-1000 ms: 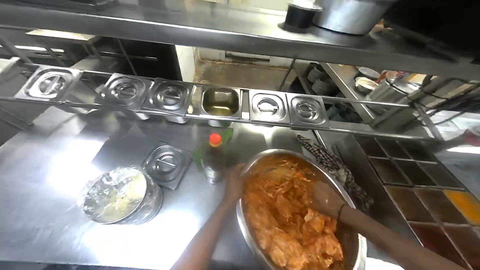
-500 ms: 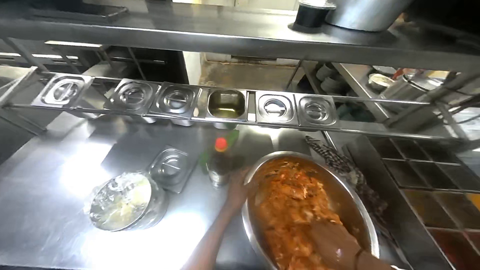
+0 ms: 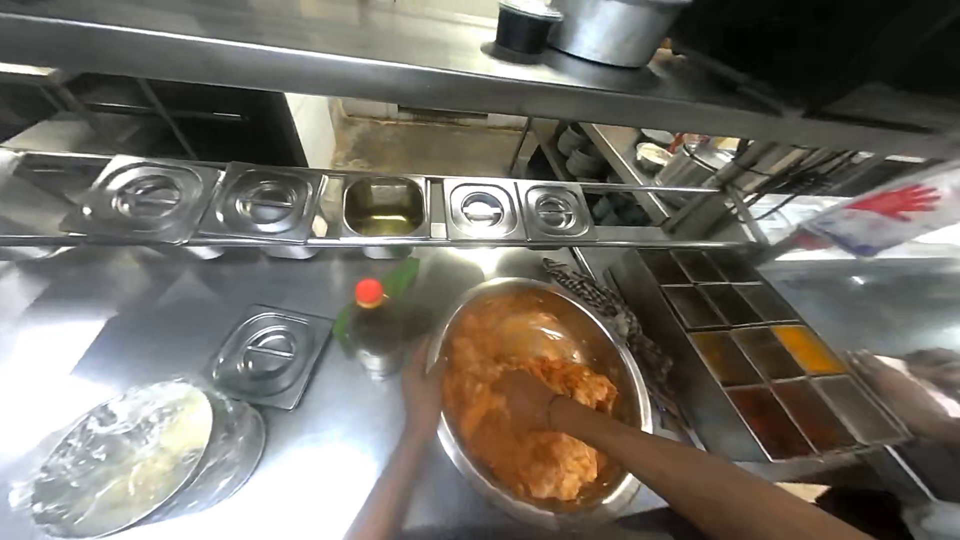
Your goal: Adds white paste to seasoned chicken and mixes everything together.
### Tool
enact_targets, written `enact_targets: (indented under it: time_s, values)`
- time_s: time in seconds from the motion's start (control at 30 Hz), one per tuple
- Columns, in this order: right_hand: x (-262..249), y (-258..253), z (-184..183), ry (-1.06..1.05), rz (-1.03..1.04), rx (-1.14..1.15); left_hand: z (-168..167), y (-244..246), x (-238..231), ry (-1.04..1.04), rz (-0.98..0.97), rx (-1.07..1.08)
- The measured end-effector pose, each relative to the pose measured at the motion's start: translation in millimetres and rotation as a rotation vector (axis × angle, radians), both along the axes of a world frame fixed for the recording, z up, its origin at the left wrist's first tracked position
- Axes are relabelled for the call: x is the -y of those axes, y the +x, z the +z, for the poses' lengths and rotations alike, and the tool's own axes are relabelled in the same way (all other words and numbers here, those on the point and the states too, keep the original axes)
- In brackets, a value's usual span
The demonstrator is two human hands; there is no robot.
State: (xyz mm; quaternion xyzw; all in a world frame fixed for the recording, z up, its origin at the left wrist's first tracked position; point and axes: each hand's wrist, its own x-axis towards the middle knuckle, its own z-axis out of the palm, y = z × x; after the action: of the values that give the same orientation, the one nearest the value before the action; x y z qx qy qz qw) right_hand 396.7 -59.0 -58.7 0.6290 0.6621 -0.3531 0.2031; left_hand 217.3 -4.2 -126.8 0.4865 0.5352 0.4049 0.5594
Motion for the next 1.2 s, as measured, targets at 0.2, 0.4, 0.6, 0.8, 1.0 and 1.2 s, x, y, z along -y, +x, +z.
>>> enact_targets:
  time_s: [0.2, 0.4, 0.6, 0.8, 1.0, 1.2]
  values:
    - [43.5, 74.9, 55.3, 0.079, -0.136, 0.091, 7.8, -12.2, 14.1, 0.014, -0.071, -0.093]
    - [6.1, 96.6, 40.4, 0.212, -0.563, 0.054, 35.9, 6.0, -51.0, 0.073, -0.441, -0.534]
    - [83.1, 67.5, 22.4, -0.236, -0.19, 0.18, 25.0, 13.2, -62.0, 0.054, -0.36, -0.38]
    - [25.7, -4.6, -1.4, -0.129, -0.09, 0.098, 27.7, 12.9, -62.2, 0.037, -0.391, -0.562]
    - [-31.9, 34.6, -22.1, 0.036, -0.332, 0.185, 19.7, 4.7, -56.6, 0.064, -0.369, -0.486]
    - [1.0, 90.2, 10.0, 0.185, -0.624, 0.193, 30.6, -12.0, -2.8, 0.006, -0.271, -0.535]
